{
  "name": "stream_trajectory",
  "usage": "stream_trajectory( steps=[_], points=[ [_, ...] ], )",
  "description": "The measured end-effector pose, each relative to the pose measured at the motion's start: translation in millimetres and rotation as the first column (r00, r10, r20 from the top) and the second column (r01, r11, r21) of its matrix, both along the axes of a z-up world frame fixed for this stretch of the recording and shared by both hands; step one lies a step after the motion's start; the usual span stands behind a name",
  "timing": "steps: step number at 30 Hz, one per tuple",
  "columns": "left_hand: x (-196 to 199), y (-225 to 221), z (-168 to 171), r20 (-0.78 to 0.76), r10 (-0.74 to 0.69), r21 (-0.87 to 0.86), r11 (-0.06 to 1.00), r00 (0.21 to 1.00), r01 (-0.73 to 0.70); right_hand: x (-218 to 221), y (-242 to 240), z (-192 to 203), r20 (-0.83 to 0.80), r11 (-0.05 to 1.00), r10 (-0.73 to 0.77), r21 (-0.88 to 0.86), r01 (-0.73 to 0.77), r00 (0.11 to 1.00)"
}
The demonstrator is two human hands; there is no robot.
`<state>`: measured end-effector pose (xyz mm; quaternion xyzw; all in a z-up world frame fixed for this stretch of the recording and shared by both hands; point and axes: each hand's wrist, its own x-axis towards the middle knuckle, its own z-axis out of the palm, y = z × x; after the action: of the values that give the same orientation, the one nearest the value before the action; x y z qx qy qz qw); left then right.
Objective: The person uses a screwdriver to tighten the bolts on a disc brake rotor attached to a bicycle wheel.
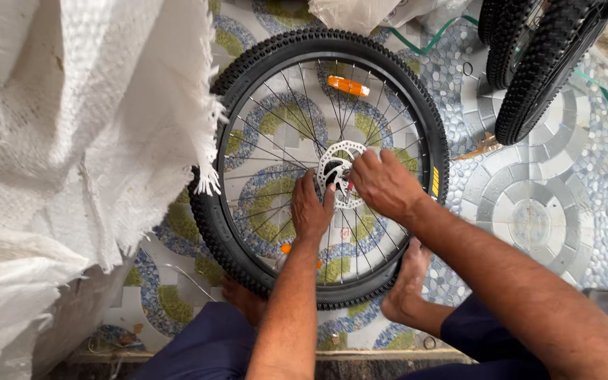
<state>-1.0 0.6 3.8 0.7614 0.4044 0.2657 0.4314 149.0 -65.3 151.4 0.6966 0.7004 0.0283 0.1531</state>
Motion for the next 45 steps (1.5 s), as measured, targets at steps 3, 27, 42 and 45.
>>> stream_trajectory(
  steps=[3,27,42,45],
  points=[
    [0.5,-1.8,-0.4,-0.003,0.007,0.035,0.999,1.000,-0.007,-12.2,17.1,-7.5,-0.160,0.890,-0.447,-0.178,0.420,0.880],
    [1.5,-4.6,-12.6,0.030,0.025,0.028,0.999,0.999,-0.026,-0.7,1.1,13.7,0.047,0.984,0.091,0.151,-0.098,0.995],
    [6.0,-4.4,-1.1,0.124,0.176,0.103,0.976,0.976,-0.189,-13.9,3.0,-13.8,-0.207,0.961,-0.273,-0.006,0.278,0.939],
    [28.0,3.5,16.4,0.233,0.361,-0.163,0.930,0.903,-0.329,-35.7,5.5,-18.5,-0.264,0.822,-0.565,-0.101,0.560,0.782]
  ],
)
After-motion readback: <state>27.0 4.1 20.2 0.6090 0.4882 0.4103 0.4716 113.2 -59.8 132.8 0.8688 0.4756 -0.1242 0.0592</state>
